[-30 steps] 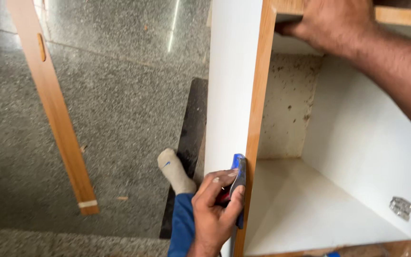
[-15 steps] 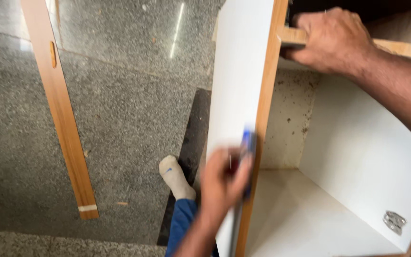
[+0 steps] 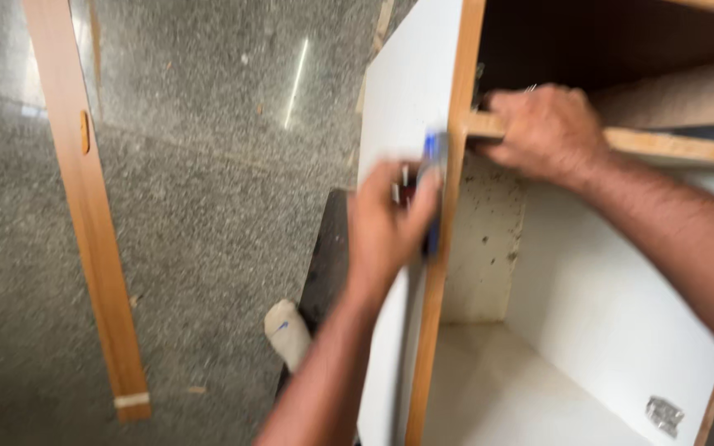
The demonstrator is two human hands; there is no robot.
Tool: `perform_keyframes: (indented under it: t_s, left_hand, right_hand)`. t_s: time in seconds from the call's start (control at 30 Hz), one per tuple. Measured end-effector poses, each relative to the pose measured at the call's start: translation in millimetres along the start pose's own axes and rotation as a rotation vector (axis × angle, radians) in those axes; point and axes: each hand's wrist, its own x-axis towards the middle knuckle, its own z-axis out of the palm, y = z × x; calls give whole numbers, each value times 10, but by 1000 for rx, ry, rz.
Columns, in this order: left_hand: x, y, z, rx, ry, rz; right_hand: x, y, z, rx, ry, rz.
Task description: The person uses a sanding block to smooth the edges of a wooden cabinet. They work on the vertical side edge and the top horizontal edge of the cabinet, moving the sanding block back and forth to remove roughness.
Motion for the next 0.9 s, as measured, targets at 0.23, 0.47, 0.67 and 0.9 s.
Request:
perform_keyframes:
  t_s: [0.23,0.47,0.67,0.9]
  left_hand:
    - [-1568,401,-562,185,-9,7]
    - [-129,169,-78,54,2,5]
    - [-1451,456,-513,103,-68,-220]
    - [-1026,291,-375,214,-55,-66]
  right_hand:
    - [8,39,189,61,-77,140]
    - [-24,32,247,13,11,85]
    - [-51,-31,170,-31,33,97]
    - [-171,-115,208,-21,101,4]
